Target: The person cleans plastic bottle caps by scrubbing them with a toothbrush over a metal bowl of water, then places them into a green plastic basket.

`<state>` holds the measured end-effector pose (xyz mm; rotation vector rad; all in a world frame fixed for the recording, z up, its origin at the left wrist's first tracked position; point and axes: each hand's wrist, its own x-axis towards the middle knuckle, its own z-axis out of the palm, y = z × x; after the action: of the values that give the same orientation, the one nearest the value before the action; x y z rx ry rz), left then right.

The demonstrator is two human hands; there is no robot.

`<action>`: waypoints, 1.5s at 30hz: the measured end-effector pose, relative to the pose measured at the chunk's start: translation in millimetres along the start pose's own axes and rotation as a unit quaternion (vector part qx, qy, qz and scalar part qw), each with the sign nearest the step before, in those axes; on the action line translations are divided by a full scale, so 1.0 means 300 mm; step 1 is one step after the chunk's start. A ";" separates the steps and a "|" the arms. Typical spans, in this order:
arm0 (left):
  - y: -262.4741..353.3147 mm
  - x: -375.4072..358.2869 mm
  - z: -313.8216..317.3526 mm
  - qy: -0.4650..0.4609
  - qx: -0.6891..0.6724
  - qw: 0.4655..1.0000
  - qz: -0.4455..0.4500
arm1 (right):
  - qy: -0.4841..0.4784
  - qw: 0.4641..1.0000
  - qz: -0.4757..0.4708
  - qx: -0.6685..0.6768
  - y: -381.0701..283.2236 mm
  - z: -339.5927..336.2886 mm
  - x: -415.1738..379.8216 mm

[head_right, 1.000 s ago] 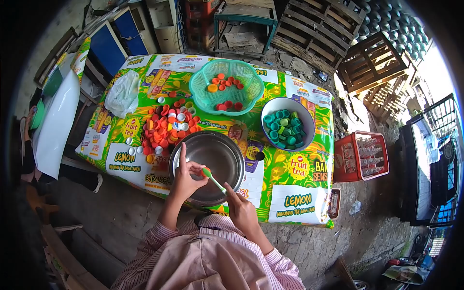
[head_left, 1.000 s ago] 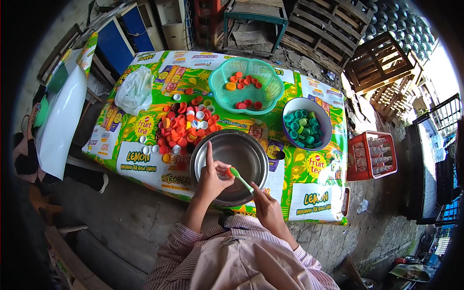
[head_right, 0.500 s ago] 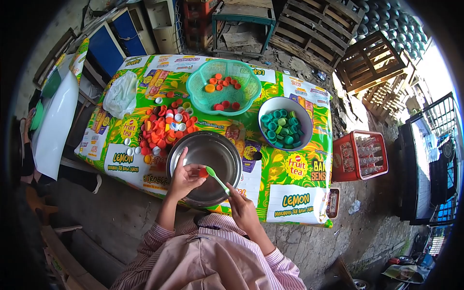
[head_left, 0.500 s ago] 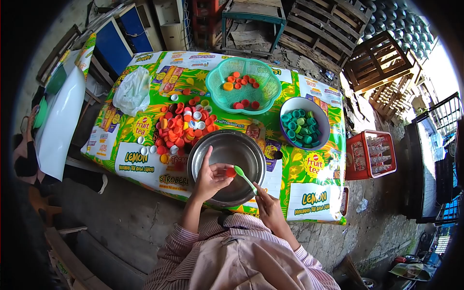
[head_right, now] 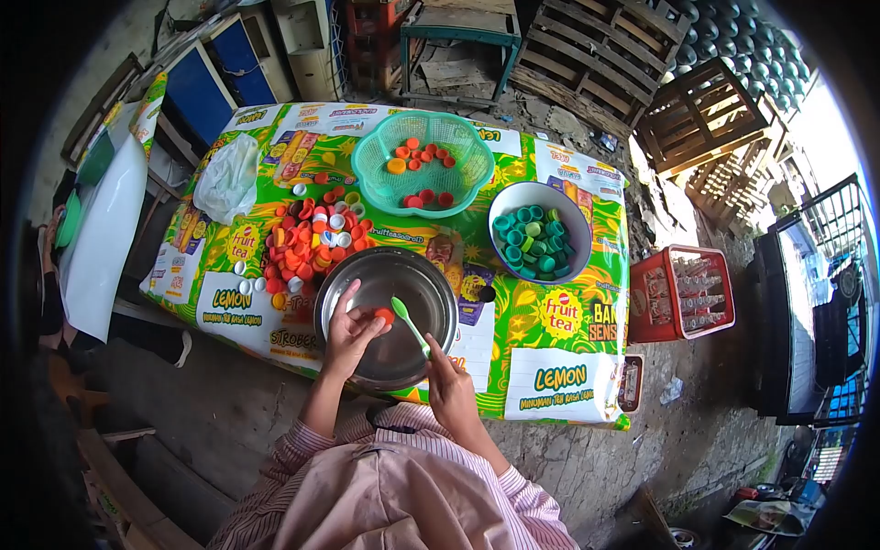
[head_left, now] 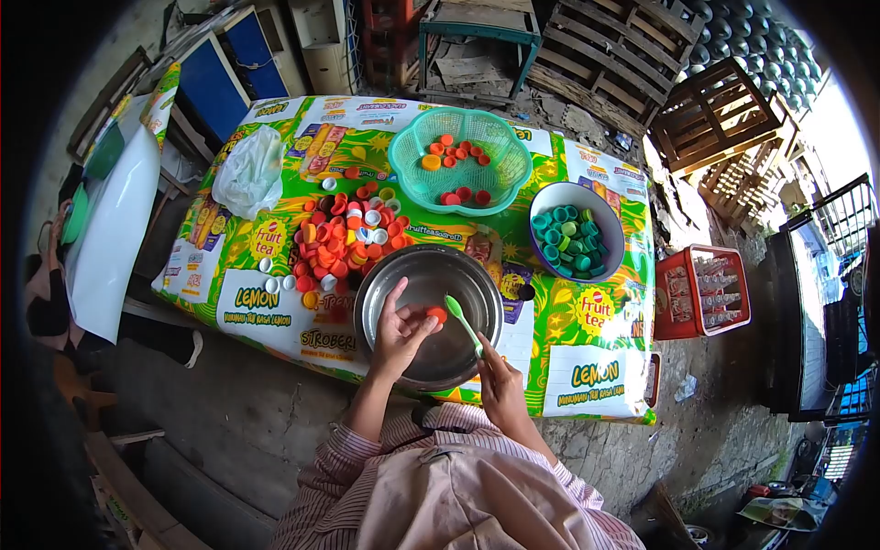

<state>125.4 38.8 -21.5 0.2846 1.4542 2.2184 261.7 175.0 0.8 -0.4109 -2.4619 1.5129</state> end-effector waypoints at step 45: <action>0.091 0.049 -0.048 -0.131 0.450 0.877 0.109 | 0.025 0.994 0.037 -0.102 -0.037 0.014 -0.045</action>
<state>99.3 25.3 -4.0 1.0401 2.2705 1.3920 271.7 162.1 8.4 -0.5748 -2.5971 1.2637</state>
